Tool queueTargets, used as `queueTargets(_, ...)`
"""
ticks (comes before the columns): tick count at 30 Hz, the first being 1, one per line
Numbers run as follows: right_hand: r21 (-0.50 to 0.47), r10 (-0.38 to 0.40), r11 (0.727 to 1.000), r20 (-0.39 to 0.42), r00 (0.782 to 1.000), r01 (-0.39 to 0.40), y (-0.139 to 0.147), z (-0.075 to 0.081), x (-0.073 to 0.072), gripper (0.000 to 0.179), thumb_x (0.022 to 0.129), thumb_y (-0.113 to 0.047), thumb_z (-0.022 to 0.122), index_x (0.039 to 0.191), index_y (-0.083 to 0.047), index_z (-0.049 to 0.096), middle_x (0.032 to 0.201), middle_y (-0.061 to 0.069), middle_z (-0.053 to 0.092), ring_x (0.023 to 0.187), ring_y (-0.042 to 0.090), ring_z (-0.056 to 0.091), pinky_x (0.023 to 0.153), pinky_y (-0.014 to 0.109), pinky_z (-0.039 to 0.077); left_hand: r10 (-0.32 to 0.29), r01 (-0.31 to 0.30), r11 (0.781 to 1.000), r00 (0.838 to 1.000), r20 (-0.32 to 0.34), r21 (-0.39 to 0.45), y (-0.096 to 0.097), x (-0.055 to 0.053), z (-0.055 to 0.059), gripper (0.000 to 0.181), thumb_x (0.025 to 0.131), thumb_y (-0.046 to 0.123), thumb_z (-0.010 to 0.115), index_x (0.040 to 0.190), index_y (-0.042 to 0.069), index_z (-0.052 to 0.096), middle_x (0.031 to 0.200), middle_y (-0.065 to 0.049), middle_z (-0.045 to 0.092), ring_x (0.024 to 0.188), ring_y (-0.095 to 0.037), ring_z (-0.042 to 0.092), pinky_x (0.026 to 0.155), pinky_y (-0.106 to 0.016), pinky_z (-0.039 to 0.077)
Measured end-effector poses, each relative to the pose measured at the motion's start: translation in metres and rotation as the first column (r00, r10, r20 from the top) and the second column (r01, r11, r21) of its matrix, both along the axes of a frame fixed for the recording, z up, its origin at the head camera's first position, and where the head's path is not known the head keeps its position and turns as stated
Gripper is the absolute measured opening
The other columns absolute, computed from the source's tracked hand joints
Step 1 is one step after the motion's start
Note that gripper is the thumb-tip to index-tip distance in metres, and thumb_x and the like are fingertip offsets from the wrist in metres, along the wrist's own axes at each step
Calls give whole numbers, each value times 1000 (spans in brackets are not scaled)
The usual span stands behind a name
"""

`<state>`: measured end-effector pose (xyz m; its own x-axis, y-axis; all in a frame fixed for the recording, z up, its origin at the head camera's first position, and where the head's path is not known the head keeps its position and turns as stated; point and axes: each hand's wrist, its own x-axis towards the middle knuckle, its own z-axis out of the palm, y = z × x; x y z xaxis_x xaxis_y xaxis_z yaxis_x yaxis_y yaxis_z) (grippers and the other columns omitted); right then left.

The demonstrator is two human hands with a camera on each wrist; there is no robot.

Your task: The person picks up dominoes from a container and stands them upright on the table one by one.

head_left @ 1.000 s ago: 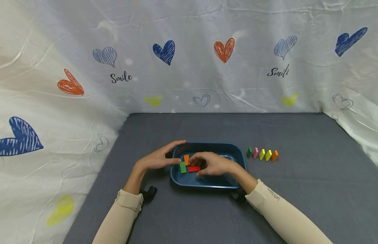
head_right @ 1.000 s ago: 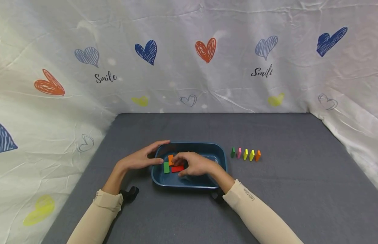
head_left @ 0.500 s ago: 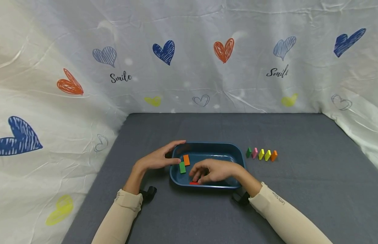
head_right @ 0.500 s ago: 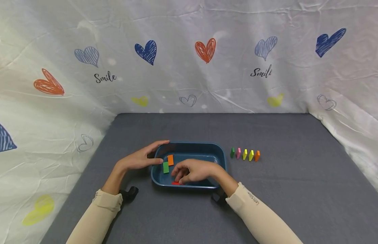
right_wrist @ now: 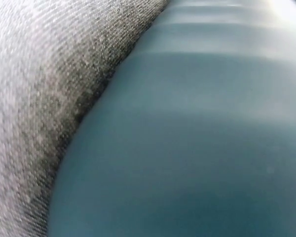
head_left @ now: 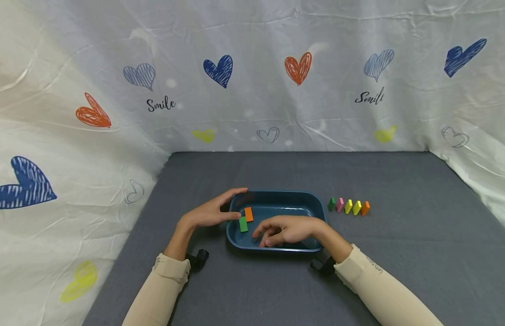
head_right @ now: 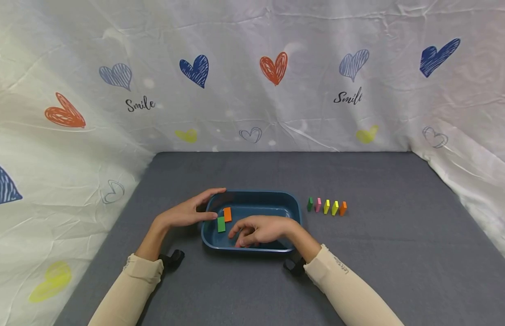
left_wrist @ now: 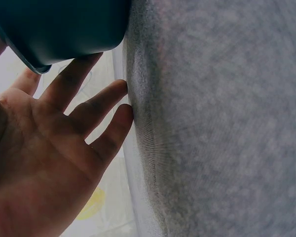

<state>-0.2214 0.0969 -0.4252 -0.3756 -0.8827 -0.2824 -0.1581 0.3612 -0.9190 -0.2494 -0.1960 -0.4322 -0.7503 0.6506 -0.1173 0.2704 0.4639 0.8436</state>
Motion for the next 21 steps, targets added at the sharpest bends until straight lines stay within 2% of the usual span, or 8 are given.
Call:
queueTargets(5,-43,-7,999,63,998,10,4,0,0,40,104,-11,58,142,0,52,119,11,72,104,14,66,96,29,54,5,-5,1000,1000,5,-1,0,0,0,72,101,28,67,161,34,27,171,-1,19,159,-35,13,120,-70,20)
queueTargets(10,-86,-12,996,127,992,23,7,1,-2,41,101,-9,62,140,2,54,113,8,71,94,13,64,87,27,55,11,-11,1000,1000,6,-1,0,0,0,72,101,23,66,161,33,27,170,-1,20,158,-34,15,121,-69,20)
queueTargets(15,-118,-17,992,210,978,42,10,1,-2,43,97,-6,69,137,3,56,110,3,69,96,11,66,87,24,57,14,-14,1000,1000,15,5,2,0,0,72,101,21,66,161,32,28,170,-2,21,157,-34,19,120,-68,22)
queueTargets(21,-186,8,982,262,965,43,12,1,-3,49,94,-1,70,137,13,51,110,3,69,94,10,68,86,23,58,21,-21,1000,1000,21,1,3,-1,-1,72,101,20,66,161,33,28,170,-1,20,158,-34,15,120,-69,21)
